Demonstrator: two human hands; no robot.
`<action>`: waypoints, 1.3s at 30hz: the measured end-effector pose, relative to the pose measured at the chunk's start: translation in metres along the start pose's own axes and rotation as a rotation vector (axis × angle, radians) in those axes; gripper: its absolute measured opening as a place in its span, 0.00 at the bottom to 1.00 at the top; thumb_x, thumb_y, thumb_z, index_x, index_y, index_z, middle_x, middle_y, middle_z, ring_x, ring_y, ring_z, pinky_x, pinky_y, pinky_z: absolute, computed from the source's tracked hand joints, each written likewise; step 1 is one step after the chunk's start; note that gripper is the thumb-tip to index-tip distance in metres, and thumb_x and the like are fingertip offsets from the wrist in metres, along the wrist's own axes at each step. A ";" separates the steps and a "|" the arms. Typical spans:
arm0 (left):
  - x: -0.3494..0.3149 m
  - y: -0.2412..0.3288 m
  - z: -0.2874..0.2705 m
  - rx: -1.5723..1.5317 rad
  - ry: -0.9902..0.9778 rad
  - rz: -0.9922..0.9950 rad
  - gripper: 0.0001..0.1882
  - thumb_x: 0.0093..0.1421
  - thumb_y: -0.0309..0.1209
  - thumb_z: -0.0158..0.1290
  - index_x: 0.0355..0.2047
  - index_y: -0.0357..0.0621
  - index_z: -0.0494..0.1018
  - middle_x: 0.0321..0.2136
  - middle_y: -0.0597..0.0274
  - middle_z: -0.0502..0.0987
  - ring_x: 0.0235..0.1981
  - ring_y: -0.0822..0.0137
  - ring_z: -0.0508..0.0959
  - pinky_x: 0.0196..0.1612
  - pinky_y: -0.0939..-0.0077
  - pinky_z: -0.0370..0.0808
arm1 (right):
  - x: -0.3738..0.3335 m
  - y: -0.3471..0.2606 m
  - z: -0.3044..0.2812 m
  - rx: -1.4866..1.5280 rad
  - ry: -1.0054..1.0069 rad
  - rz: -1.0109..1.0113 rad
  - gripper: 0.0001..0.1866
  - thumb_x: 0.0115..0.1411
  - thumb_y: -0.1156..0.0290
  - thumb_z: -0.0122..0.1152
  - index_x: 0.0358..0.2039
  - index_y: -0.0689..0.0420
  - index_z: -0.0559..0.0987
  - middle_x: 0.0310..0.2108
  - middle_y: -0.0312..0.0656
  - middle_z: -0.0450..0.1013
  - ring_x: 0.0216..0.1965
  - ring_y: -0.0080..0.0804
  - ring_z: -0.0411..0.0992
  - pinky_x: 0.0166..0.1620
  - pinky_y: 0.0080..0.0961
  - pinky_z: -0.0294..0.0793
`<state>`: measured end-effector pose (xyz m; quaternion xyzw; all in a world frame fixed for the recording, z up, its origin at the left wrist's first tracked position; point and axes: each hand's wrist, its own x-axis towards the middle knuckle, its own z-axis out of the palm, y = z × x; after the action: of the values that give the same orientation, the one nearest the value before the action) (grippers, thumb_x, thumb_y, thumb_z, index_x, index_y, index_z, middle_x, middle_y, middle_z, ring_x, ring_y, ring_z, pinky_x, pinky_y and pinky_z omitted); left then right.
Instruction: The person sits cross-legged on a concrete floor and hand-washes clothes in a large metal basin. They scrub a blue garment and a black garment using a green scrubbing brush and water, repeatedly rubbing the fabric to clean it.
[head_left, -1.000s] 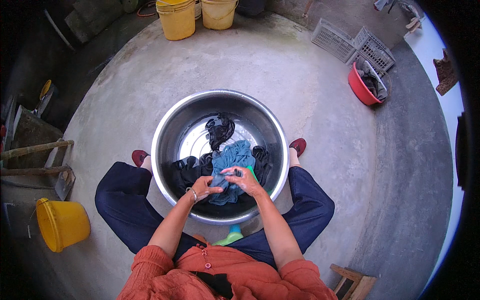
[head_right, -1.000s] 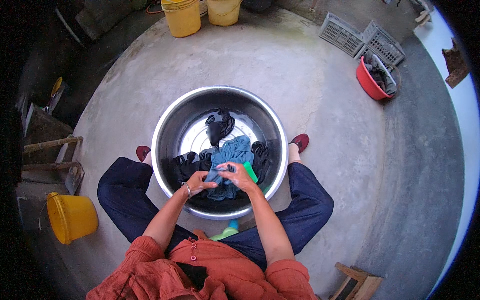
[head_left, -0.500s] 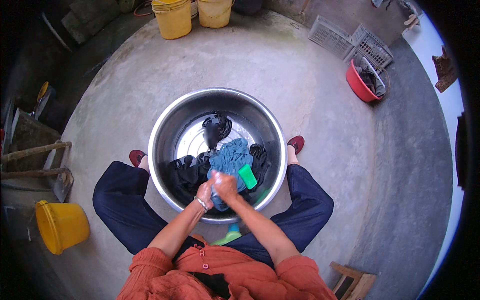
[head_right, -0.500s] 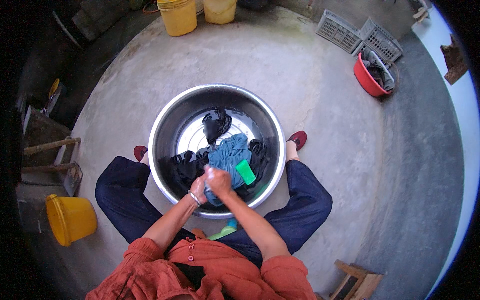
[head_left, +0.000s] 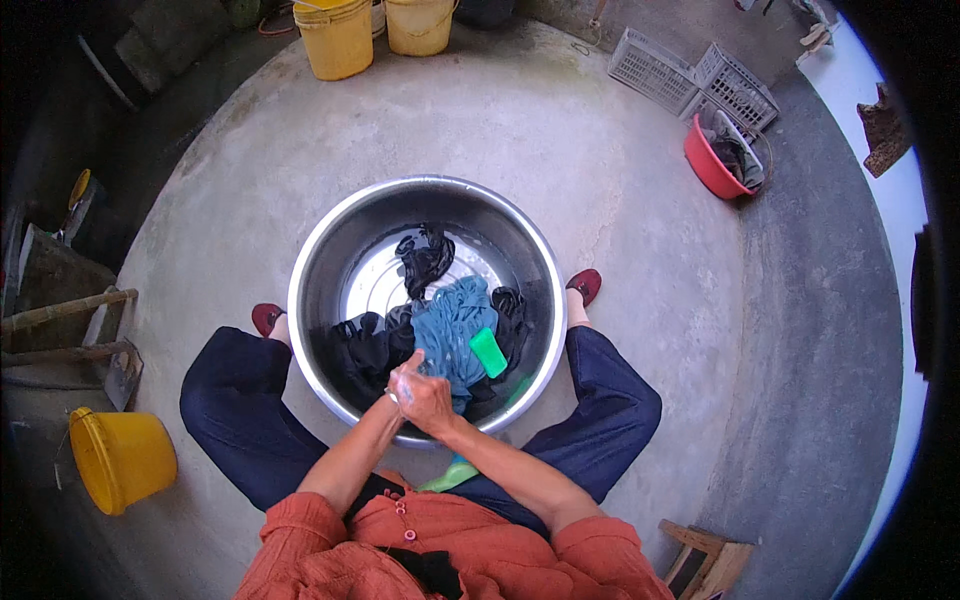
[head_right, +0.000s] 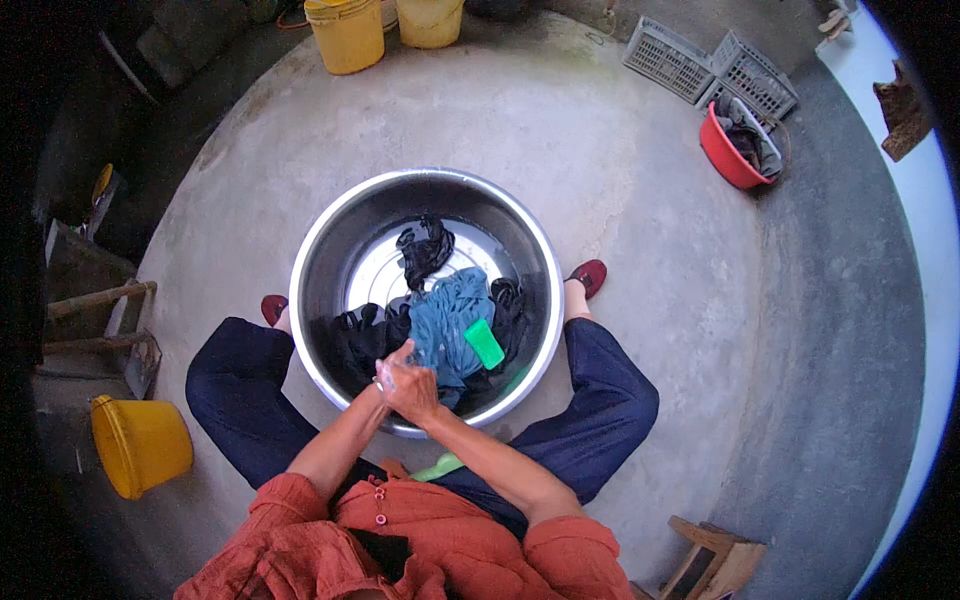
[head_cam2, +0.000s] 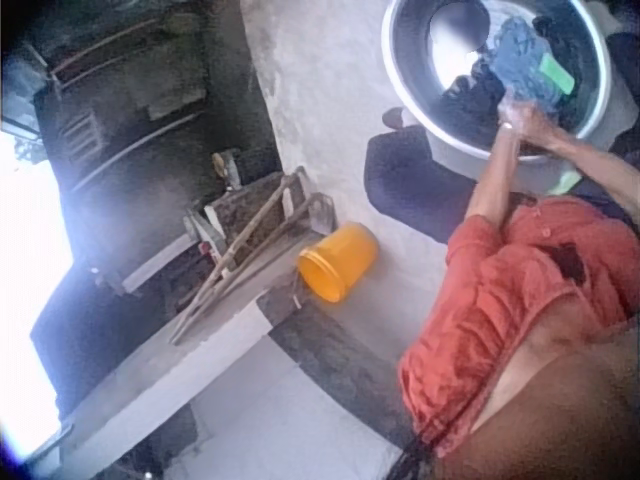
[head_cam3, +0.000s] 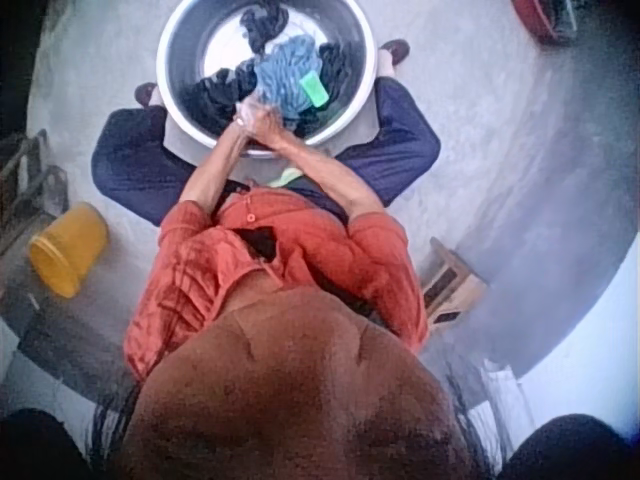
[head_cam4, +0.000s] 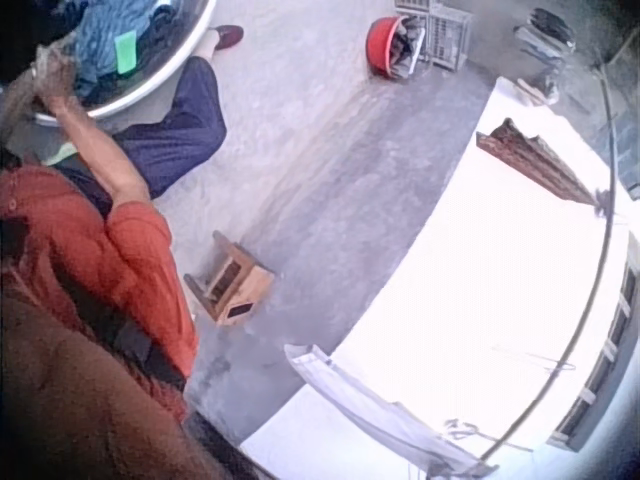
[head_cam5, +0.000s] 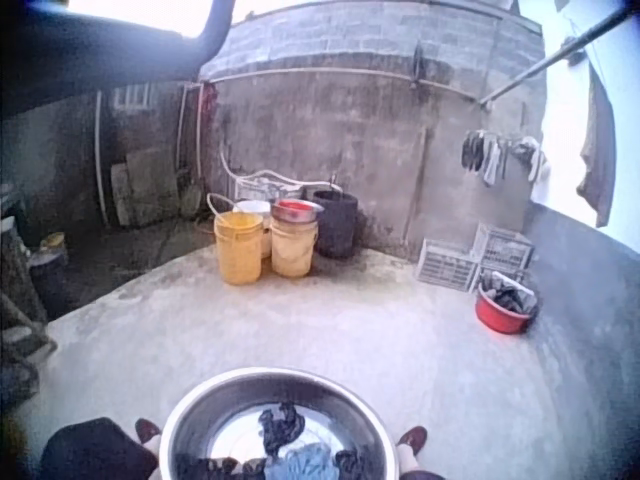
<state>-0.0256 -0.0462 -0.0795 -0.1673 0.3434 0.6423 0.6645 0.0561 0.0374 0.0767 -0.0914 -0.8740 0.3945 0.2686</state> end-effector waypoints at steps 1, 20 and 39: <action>-0.009 -0.006 0.036 -0.018 0.035 0.154 0.16 0.59 0.46 0.51 0.22 0.49 0.70 0.25 0.65 0.75 0.26 0.70 0.74 0.28 0.73 0.69 | -0.004 0.029 -0.001 -0.091 -0.004 0.113 0.10 0.54 0.65 0.57 0.24 0.58 0.75 0.16 0.54 0.69 0.19 0.51 0.70 0.21 0.40 0.67; -0.052 0.039 0.098 0.622 0.209 0.613 0.14 0.60 0.41 0.52 0.27 0.43 0.72 0.23 0.74 0.72 0.22 0.80 0.67 0.27 0.84 0.67 | 0.027 0.097 -0.051 0.842 0.111 0.722 0.04 0.51 0.81 0.55 0.27 0.58 0.75 0.28 0.38 0.73 0.32 0.27 0.71 0.39 0.24 0.70; -0.042 -0.008 0.119 0.141 0.407 0.292 0.20 0.55 0.49 0.54 0.28 0.43 0.74 0.26 0.66 0.74 0.24 0.72 0.71 0.28 0.77 0.67 | -0.002 0.087 -0.004 -0.119 -0.020 0.426 0.13 0.56 0.65 0.53 0.18 0.57 0.72 0.15 0.53 0.68 0.17 0.53 0.69 0.20 0.43 0.67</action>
<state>0.0137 0.0010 0.0309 -0.1952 0.5344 0.6590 0.4920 0.0551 0.0975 0.0143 -0.2857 -0.8592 0.3912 0.1645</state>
